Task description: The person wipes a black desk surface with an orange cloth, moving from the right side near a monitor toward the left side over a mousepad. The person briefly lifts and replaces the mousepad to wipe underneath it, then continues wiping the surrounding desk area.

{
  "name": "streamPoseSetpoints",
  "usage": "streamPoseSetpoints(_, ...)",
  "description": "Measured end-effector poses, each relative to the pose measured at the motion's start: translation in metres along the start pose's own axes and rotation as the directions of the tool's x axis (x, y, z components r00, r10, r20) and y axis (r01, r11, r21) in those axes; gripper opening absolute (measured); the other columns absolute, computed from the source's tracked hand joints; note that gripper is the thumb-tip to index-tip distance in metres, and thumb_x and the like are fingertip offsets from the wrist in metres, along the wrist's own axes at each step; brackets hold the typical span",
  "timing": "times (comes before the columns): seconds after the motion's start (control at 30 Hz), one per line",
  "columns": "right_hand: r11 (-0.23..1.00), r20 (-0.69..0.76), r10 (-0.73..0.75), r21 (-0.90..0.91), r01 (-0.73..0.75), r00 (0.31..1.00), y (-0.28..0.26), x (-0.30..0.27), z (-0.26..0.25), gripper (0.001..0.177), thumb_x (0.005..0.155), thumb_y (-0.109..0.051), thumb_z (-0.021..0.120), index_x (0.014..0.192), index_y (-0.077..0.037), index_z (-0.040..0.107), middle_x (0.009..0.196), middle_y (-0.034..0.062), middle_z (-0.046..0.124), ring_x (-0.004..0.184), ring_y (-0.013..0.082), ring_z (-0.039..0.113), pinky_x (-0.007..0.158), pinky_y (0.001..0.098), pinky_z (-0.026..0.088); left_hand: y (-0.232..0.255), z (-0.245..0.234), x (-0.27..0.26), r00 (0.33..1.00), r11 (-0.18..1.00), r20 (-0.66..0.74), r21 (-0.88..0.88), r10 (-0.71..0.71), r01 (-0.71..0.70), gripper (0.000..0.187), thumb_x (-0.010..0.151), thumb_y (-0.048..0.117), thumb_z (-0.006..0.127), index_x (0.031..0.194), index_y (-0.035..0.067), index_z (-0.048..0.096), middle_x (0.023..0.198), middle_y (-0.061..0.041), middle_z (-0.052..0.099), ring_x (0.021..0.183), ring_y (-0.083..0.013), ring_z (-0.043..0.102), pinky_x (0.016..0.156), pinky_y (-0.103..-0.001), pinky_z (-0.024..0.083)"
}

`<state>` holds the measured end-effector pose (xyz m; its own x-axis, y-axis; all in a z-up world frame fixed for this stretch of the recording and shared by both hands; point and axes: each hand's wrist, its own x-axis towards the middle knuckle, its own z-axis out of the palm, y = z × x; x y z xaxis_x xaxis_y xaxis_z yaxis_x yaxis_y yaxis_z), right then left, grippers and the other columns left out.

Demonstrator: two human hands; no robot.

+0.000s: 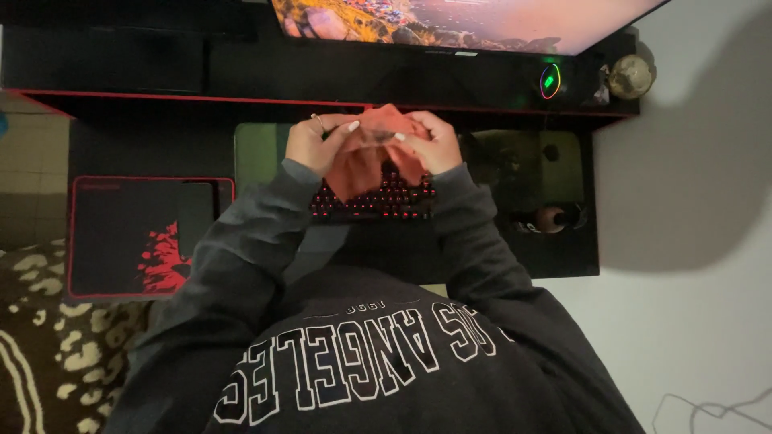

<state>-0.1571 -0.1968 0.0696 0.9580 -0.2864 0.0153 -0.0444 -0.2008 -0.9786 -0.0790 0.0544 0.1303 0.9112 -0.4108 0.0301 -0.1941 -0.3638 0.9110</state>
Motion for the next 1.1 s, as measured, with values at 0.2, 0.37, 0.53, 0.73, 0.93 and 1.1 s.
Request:
streamPoseSetpoints(0.2,0.963,-0.159,-0.021,-0.268,-0.023,0.987,-0.012,0.003,-0.003,0.038,0.073,-0.015,0.078,0.109,-0.027,0.075,0.093,-0.0014,0.071,0.082,0.0158,0.065,0.072,0.0298,0.051,-0.013,-0.010,-0.007,0.996,0.998,-0.087,-0.056,-0.015,0.010,0.009,0.091,0.037,0.076,0.093,0.029,0.078,0.078,0.003,0.073,0.083,-0.0174,0.071,0.076,-0.033,0.057)
streamPoseSetpoints(0.37,0.977,-0.092,-0.199,-0.089,0.191,0.976,-0.072,-0.014,0.010,0.039,0.071,0.012,0.056,0.094,-0.013,0.076,0.097,0.0040,0.072,0.087,0.0196,0.071,0.083,0.0338,0.055,-0.024,-0.002,-0.011,0.998,0.977,-0.004,-0.200,0.070,-0.070,0.033,0.087,0.025,0.081,0.117,0.017,0.071,0.102,-0.012,0.074,0.102,-0.0287,0.069,0.091,-0.041,0.055)
streamPoseSetpoints(0.53,0.943,0.026,-0.329,-0.049,0.330,0.944,-0.115,-0.023,0.035,0.037,0.076,0.013,0.060,0.093,-0.016,0.076,0.099,-0.0013,0.072,0.089,0.0164,0.070,0.086,0.0319,0.053,-0.020,-0.007,-0.019,0.958,0.978,0.218,-0.139,0.184,-0.157,0.105,0.062,0.023,0.096,0.150,0.008,0.039,0.135,-0.032,0.051,0.126,-0.0474,0.050,0.110,-0.053,0.041)
streamPoseSetpoints(0.73,0.899,0.049,-0.432,-0.062,0.434,0.901,-0.121,-0.032,0.058,0.034,0.074,0.006,0.061,0.098,-0.015,0.075,0.106,0.0040,0.071,0.100,0.0195,0.063,0.094,0.0311,0.044,-0.103,0.032,-0.009,0.976,0.985,0.207,0.168,-0.070,0.035,0.039,0.074,0.032,0.075,0.110,0.018,0.071,0.096,-0.005,0.074,0.098,-0.0288,0.068,0.087,-0.045,0.054)
streamPoseSetpoints(0.93,0.971,0.194,-0.214,0.150,0.187,0.957,-0.098,-0.050,0.085,0.028,0.089,-0.015,0.073,0.116,-0.013,0.072,0.135,0.0099,0.055,0.132,0.0271,0.045,0.113,0.0498,0.029,-0.099,0.018,-0.015,0.951,0.947,-0.073,-0.137,-0.301,0.289,0.020,0.083,0.025,0.066,0.100,0.026,0.076,0.090,-0.001,0.074,0.090,-0.0203,0.071,0.078,-0.038,0.058)
streamPoseSetpoints(1.1,0.979,0.140,-0.147,0.160,0.124,0.979,-0.068,-0.036,0.099,0.017,0.084,-0.013,0.081,0.097,-0.008,0.072,0.125,0.0111,0.062,0.117,0.0231,0.055,0.106,0.0415,0.038,-0.075,0.014,-0.035,0.918,0.704,0.054,-0.624,-0.393,0.338,0.014,0.092,0.010,0.062,0.103,0.009,0.070,0.097,-0.015,0.071,0.083,-0.0288,0.072,0.071,-0.045,0.063)
